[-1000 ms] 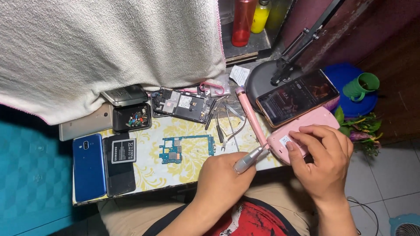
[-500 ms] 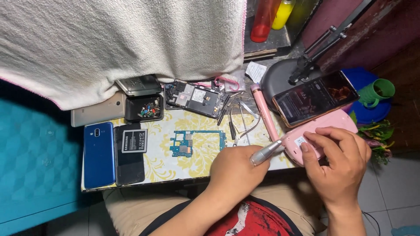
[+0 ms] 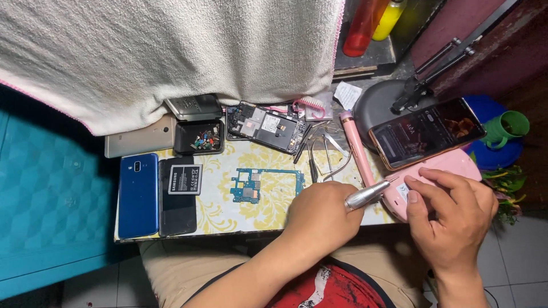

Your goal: Preparing and cleaning a mobile phone motherboard using a dropper and a rotary tool on a repair bench.

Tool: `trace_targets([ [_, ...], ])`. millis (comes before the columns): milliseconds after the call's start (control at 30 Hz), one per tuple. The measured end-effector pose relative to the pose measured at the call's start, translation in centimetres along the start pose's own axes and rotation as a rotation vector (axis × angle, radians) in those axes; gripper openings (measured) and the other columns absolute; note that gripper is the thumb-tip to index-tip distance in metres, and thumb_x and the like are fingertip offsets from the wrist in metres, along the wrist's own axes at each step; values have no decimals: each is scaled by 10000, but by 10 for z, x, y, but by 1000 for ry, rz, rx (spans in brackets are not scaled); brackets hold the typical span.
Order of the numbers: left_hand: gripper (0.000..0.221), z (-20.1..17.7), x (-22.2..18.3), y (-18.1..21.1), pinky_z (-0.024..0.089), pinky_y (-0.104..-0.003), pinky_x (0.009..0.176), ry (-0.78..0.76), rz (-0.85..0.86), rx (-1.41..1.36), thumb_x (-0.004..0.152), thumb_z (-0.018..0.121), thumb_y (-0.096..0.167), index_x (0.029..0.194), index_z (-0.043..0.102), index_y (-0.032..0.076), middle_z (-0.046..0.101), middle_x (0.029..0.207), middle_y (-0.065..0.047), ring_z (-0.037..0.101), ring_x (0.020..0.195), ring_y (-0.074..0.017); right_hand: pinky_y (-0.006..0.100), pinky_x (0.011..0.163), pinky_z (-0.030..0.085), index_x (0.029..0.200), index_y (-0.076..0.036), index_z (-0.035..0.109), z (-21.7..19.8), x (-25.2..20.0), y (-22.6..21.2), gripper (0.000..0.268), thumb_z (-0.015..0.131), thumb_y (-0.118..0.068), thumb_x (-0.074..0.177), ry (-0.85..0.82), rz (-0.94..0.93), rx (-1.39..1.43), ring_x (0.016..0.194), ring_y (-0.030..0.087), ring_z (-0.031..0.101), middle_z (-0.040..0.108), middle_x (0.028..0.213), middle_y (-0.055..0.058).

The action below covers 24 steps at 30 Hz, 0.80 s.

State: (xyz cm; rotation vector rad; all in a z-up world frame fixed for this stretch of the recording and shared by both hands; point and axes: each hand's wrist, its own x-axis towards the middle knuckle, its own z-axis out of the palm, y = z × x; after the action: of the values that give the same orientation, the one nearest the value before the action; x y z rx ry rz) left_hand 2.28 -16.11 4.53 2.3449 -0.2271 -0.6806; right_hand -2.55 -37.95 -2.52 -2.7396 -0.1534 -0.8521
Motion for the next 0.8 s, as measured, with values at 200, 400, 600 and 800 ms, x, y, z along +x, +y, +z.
trace_targets([
  [200, 319, 0, 0, 4, 454, -530, 562, -14, 8, -16, 919, 520, 383, 692, 635, 192, 695, 744, -80, 623, 719, -418, 418, 1047, 410, 1100, -149, 845, 1, 2, -4, 190, 671, -162, 1024, 7, 13, 42, 1139, 302, 549, 733, 1230, 8],
  [400, 236, -1, 4, 8, 488, -546, 579, -89, -2, 35, 886, 500, 301, 794, 671, 166, 698, 796, -103, 641, 733, -422, 416, 1049, 400, 1097, -137, 838, 1, 4, -5, 200, 652, -180, 1036, 3, 12, 46, 1146, 308, 546, 734, 1230, 15],
  [600, 245, 3, 5, 11, 485, -548, 557, -75, -3, 28, 901, 477, 282, 803, 660, 152, 693, 808, -108, 642, 724, -427, 418, 1049, 392, 1092, -127, 838, 2, 3, -4, 210, 645, -190, 1037, -4, 2, 38, 1154, 319, 547, 737, 1238, 24],
  [800, 235, 8, 7, 8, 465, -542, 541, -37, 14, -16, 897, 487, 264, 744, 631, 159, 686, 793, -87, 629, 719, -413, 421, 1045, 399, 1085, -116, 838, 1, 4, -6, 196, 657, -173, 1032, 3, -18, 43, 1158, 322, 549, 733, 1234, 22],
])
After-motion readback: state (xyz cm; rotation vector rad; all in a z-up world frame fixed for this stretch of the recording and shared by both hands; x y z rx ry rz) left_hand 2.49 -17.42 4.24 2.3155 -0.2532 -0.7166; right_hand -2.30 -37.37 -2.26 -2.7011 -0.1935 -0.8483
